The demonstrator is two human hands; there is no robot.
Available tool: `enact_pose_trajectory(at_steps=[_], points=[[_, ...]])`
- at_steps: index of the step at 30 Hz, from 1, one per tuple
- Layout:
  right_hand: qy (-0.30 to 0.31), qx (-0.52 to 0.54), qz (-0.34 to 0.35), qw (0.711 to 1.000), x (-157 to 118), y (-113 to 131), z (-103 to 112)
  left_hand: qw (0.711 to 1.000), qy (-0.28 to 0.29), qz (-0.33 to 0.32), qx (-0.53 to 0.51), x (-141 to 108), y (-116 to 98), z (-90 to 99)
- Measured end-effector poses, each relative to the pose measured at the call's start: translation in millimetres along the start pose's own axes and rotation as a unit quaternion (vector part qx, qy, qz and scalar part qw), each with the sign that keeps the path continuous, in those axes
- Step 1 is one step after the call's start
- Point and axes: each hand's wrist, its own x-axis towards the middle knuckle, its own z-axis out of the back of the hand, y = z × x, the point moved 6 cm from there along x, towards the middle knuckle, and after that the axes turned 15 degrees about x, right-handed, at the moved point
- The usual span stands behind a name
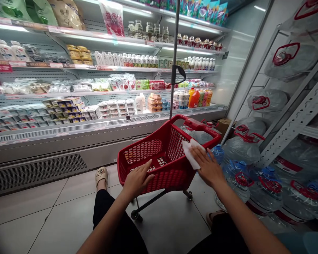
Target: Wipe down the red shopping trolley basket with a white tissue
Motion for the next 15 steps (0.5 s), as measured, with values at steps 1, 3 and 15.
enact_pose_trajectory(at_steps=[1, 3, 15], points=[[-0.006, -0.007, -0.016, 1.000, 2, -12, 2, 1.000, 0.001, 0.009, 0.003, -4, 9, -1.2], [-0.018, -0.015, -0.051, 0.998, 7, -28, 4, 1.000, -0.001, 0.026, 0.005, -11, 23, -4.6], [0.011, 0.085, -0.046, 0.995, 34, 71, -60, 0.997, -0.049, 0.062, 0.024, -7, -6, -16.6]])
